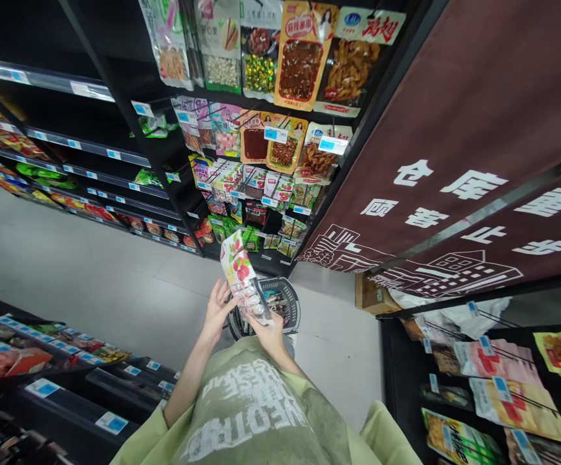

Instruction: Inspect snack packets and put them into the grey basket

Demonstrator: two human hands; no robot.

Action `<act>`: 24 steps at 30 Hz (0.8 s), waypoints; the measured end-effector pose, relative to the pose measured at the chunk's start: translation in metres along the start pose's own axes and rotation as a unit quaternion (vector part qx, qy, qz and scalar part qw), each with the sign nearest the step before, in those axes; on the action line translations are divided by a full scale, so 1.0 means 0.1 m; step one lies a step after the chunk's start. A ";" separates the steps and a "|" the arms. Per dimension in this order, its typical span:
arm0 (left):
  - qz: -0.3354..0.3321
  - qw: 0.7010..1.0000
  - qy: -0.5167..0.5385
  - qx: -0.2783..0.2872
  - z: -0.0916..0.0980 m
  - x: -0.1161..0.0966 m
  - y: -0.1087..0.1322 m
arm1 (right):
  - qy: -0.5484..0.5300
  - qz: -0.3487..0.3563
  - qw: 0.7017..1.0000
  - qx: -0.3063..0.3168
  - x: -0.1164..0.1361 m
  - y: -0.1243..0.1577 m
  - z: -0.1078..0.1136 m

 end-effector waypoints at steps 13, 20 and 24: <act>0.194 0.914 0.322 0.151 -0.23 0.09 0.28 | 0.183 0.417 0.884 0.110 0.71 0.27 -0.14; 0.178 0.912 0.353 0.106 -0.19 0.10 0.21 | 0.195 0.408 0.882 0.130 0.65 0.26 -0.20; 0.183 0.908 0.366 0.093 -0.18 0.07 0.20 | 0.188 0.409 0.882 0.140 0.63 0.28 -0.23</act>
Point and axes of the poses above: each hand's wrist, its own y-axis away from the middle knuckle, its own z-axis out of the back of the hand, x = y × z, the point moved 8 cm from there along -y, towards the middle knuckle
